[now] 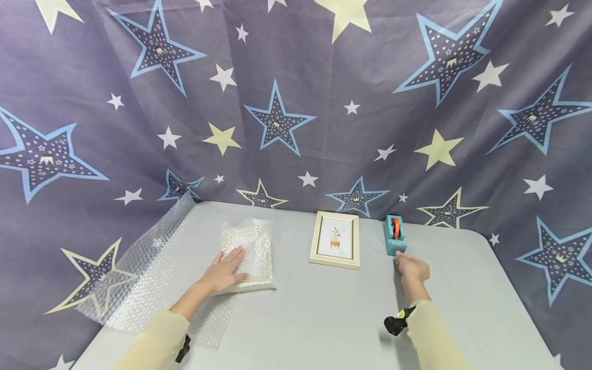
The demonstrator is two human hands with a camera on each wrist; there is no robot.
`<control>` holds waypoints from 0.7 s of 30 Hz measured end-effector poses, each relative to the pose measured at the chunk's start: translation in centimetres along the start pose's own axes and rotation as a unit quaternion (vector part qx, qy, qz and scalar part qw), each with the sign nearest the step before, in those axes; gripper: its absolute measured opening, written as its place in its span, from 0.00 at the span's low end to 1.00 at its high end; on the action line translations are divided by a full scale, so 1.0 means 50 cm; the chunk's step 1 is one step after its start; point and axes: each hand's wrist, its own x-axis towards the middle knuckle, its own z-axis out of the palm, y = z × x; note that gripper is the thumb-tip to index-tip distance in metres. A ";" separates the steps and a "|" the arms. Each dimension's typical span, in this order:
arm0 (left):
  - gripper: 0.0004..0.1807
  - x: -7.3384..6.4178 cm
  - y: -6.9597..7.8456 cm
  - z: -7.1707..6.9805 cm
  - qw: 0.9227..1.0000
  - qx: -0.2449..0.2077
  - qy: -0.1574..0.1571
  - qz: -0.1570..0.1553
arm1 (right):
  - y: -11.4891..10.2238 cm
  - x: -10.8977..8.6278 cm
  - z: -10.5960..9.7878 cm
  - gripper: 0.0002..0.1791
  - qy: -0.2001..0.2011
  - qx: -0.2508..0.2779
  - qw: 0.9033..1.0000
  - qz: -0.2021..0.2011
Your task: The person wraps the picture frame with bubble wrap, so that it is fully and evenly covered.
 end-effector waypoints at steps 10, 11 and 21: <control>0.42 0.002 0.000 0.004 1.000 -0.003 -0.009 -0.006 | -0.009 0.007 0.002 0.07 -0.003 -0.026 1.000 0.004; 0.42 0.002 0.000 0.004 1.000 -0.003 -0.010 -0.007 | -0.010 0.007 0.003 0.05 -0.001 -0.031 0.999 0.005; 0.42 0.004 -0.003 0.004 1.000 -0.006 0.011 0.009 | -0.019 0.007 0.012 0.20 0.015 -0.069 0.997 -0.001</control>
